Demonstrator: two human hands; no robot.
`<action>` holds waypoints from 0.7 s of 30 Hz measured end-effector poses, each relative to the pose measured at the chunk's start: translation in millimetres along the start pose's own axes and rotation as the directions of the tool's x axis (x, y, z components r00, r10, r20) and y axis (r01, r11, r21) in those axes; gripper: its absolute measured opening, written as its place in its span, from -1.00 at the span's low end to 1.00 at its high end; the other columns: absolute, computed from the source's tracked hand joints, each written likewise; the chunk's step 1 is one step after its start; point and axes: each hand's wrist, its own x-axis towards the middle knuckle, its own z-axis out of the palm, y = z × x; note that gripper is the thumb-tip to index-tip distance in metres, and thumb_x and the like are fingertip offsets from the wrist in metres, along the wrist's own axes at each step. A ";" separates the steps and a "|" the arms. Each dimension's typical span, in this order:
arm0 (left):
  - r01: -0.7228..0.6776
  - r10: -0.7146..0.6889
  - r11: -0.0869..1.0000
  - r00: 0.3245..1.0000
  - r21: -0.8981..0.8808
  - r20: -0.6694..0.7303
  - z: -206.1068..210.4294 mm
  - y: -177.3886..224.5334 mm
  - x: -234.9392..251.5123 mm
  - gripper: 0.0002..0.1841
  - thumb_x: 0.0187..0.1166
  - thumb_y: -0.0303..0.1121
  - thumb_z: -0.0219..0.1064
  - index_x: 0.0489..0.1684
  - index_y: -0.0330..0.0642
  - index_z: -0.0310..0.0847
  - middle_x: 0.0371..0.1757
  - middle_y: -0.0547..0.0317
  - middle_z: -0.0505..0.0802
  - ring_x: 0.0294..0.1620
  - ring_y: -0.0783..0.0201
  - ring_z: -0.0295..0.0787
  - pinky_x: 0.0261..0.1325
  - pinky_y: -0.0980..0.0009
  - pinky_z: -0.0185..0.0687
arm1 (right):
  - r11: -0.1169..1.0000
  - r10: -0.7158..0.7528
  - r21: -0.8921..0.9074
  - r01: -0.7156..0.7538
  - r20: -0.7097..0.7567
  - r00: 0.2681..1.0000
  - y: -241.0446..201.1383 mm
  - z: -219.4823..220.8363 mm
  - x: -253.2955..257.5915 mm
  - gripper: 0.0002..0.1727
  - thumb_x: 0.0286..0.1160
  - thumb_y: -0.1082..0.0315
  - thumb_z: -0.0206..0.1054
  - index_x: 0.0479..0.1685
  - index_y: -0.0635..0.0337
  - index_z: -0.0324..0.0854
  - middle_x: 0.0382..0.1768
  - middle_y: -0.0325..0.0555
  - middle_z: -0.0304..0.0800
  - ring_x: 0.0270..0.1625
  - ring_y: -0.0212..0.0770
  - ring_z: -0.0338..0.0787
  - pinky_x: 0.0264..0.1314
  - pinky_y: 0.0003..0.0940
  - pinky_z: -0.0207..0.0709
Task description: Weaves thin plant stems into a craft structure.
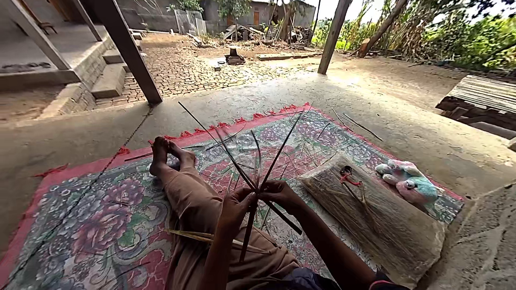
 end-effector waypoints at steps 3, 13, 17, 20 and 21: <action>-0.010 0.007 0.999 0.998 0.047 0.067 -4.0 4.3 -1.3 -0.90 0.61 -0.59 0.28 -0.10 -0.37 0.70 -0.33 0.17 0.87 -0.37 0.36 0.83 -0.22 0.41 0.83 | 0.991 0.125 -0.048 -0.124 0.037 0.991 -9.1 -4.7 2.4 -0.82 0.41 0.52 0.46 -0.06 0.34 0.67 -0.35 -0.28 0.83 -0.29 -0.49 0.76 -0.02 -0.47 0.69; -0.058 0.058 0.998 0.998 0.024 0.019 -18.8 4.1 -8.2 -0.92 0.59 -0.53 0.37 -0.10 -0.31 0.74 -0.36 0.16 0.86 -0.45 0.43 0.77 -0.31 0.50 0.77 | 0.983 0.168 0.072 -0.170 0.028 0.985 -10.6 14.8 1.3 -0.90 0.60 0.46 0.32 -0.02 0.20 0.65 -0.30 -0.25 0.83 -0.30 -0.45 0.80 -0.12 -0.48 0.73; -0.068 0.068 0.997 0.998 0.034 0.015 -22.6 0.7 -9.6 -0.90 0.53 -0.57 0.42 -0.11 -0.27 0.66 -0.36 0.15 0.85 -0.47 0.42 0.77 -0.32 0.49 0.76 | 0.977 0.183 0.115 -0.181 -0.014 0.983 -9.8 23.9 2.8 -0.94 0.61 0.50 0.29 -0.11 0.20 0.65 -0.31 -0.26 0.83 -0.25 -0.42 0.83 -0.04 -0.42 0.78; -0.155 0.154 0.986 0.988 0.056 0.024 -25.1 -4.5 -13.8 -0.86 0.51 -0.60 0.41 -0.07 -0.24 0.67 -0.30 0.17 0.85 -0.43 0.44 0.77 -0.30 0.52 0.76 | 0.962 0.214 0.177 -0.206 -0.024 0.977 -3.9 26.6 6.4 -0.94 0.65 0.49 0.24 -0.14 0.23 0.62 -0.38 -0.26 0.77 -0.33 -0.41 0.77 -0.09 -0.40 0.74; -0.187 0.185 0.981 0.982 0.062 0.027 -25.4 -6.4 -14.0 -0.84 0.51 -0.62 0.41 -0.06 -0.24 0.68 -0.29 0.19 0.86 -0.40 0.45 0.78 -0.27 0.53 0.76 | 0.956 0.219 0.206 -0.209 -0.023 0.976 0.2 26.5 7.7 -0.93 0.66 0.48 0.21 -0.16 0.22 0.60 -0.42 -0.27 0.74 -0.37 -0.42 0.75 -0.14 -0.42 0.73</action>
